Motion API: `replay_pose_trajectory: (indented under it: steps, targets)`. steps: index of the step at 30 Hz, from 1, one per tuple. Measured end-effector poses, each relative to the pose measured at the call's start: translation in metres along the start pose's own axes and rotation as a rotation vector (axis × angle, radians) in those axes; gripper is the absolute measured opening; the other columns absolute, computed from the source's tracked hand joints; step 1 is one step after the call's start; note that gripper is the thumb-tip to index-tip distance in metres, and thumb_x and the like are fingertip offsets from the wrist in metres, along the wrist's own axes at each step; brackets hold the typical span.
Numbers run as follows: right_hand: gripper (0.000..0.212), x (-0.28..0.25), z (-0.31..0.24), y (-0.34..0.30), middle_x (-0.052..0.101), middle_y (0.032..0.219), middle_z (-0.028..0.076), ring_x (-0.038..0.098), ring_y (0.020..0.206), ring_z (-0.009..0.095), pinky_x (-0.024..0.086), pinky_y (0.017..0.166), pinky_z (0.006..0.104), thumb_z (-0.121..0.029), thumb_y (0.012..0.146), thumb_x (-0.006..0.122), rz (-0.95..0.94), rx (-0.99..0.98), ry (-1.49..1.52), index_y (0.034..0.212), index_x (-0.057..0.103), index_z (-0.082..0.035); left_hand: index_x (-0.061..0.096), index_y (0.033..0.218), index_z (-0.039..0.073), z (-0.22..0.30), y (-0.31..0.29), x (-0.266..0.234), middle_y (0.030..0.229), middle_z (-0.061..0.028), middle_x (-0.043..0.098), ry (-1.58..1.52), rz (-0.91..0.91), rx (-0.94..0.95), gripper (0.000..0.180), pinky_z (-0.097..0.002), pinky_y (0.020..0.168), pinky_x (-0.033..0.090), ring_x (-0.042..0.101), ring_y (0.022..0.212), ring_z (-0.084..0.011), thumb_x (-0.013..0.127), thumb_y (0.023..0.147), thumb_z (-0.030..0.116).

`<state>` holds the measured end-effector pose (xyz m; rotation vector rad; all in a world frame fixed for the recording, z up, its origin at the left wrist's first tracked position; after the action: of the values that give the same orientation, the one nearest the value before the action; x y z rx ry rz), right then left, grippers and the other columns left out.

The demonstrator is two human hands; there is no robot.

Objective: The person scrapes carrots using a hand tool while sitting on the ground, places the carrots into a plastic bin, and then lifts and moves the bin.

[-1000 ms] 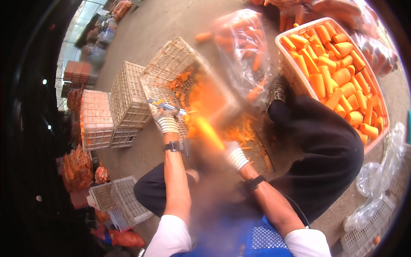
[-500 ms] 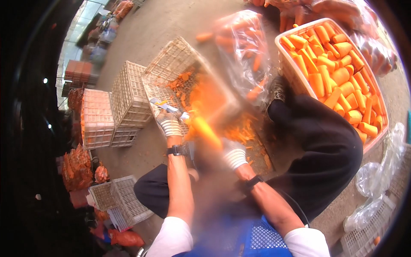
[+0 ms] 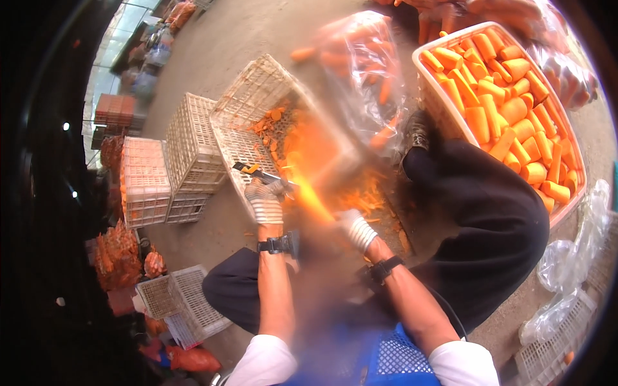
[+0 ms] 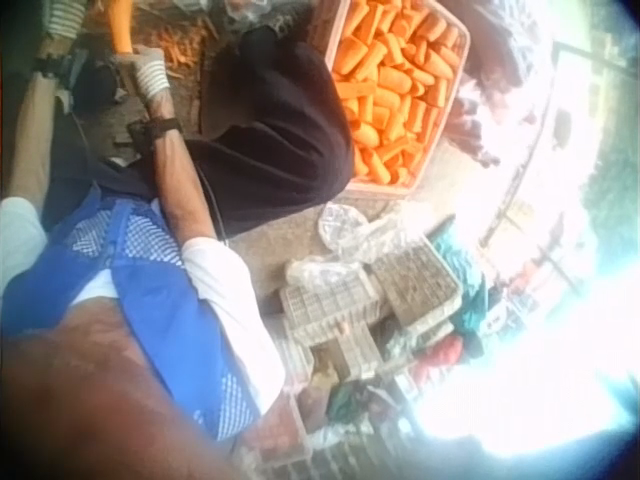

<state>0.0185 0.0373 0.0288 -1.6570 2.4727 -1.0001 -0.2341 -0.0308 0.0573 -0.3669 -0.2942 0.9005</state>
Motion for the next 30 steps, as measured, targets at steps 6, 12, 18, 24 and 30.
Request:
replay_pose_trajectory:
  steps: [6, 12, 18, 24, 30]
  targets:
    - [0.026, -0.02, -0.003, 0.002, 0.066, 0.071, 0.014, 0.061, 0.061, 0.016, 0.047, 0.056, 0.0298, -0.019, 0.079, 0.066, 0.159, -0.078, -0.295, 0.094, 0.069, 0.002, 0.056, 0.09, -0.015, 0.05, -0.059, 0.091, 0.072, -0.0188, 0.065, 0.045, 0.052, 0.21, 0.029, -0.0278, 0.051, 0.056, 0.065, 0.06, -0.0246, 0.075, 0.068, -0.012]
    - [0.039, -0.015, -0.031, -0.012, 0.068, 0.083, 0.019, 0.065, 0.076, 0.027, 0.052, 0.069, 0.0362, -0.032, 0.077, 0.065, 0.265, -0.108, -0.507, 0.101, 0.067, -0.001, 0.056, 0.091, -0.014, 0.055, -0.04, 0.055, 0.073, -0.0176, 0.064, 0.037, 0.162, 0.201, 0.028, -0.0284, 0.053, 0.056, 0.065, 0.06, -0.0243, 0.073, 0.07, -0.01]
    - [0.037, -0.01, -0.024, -0.008, 0.069, 0.082, 0.016, 0.065, 0.074, 0.022, 0.052, 0.069, 0.0347, -0.026, 0.076, 0.067, 0.243, -0.108, -0.326, 0.105, 0.067, -0.002, 0.055, 0.093, -0.013, 0.067, 0.013, 0.001, 0.074, -0.0176, 0.063, -0.097, 0.335, 0.236, 0.025, -0.0302, 0.053, 0.056, 0.064, 0.058, -0.0248, 0.069, 0.072, -0.009]
    - [0.036, -0.027, -0.021, -0.014, 0.068, 0.084, 0.02, 0.068, 0.077, 0.029, 0.052, 0.073, 0.0382, -0.032, 0.076, 0.064, 0.289, -0.097, -0.368, 0.101, 0.069, -0.006, 0.055, 0.094, -0.012, 0.071, -0.008, 0.004, 0.075, -0.0176, 0.062, -0.158, 0.309, 0.206, 0.023, -0.032, 0.053, 0.056, 0.063, 0.057, -0.0253, 0.066, 0.074, -0.008]
    - [0.038, -0.03, -0.047, -0.025, 0.067, 0.085, 0.02, 0.065, 0.08, 0.037, 0.051, 0.071, 0.0413, -0.039, 0.076, 0.062, 0.42, -0.164, -0.569, 0.094, 0.068, -0.007, 0.055, 0.095, -0.01, 0.047, -0.039, 0.075, 0.076, -0.0176, 0.062, 0.007, 0.104, 0.223, 0.02, -0.0338, 0.053, 0.056, 0.062, 0.055, -0.0259, 0.063, 0.077, -0.007]
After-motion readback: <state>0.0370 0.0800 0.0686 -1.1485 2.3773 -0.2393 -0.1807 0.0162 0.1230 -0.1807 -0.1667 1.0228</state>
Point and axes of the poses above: each hand's wrist, its own y-axis towards the middle knuckle, its own x-axis out of the palm, z = x × y, the point moved 9 cm from there along y, towards the middle knuckle
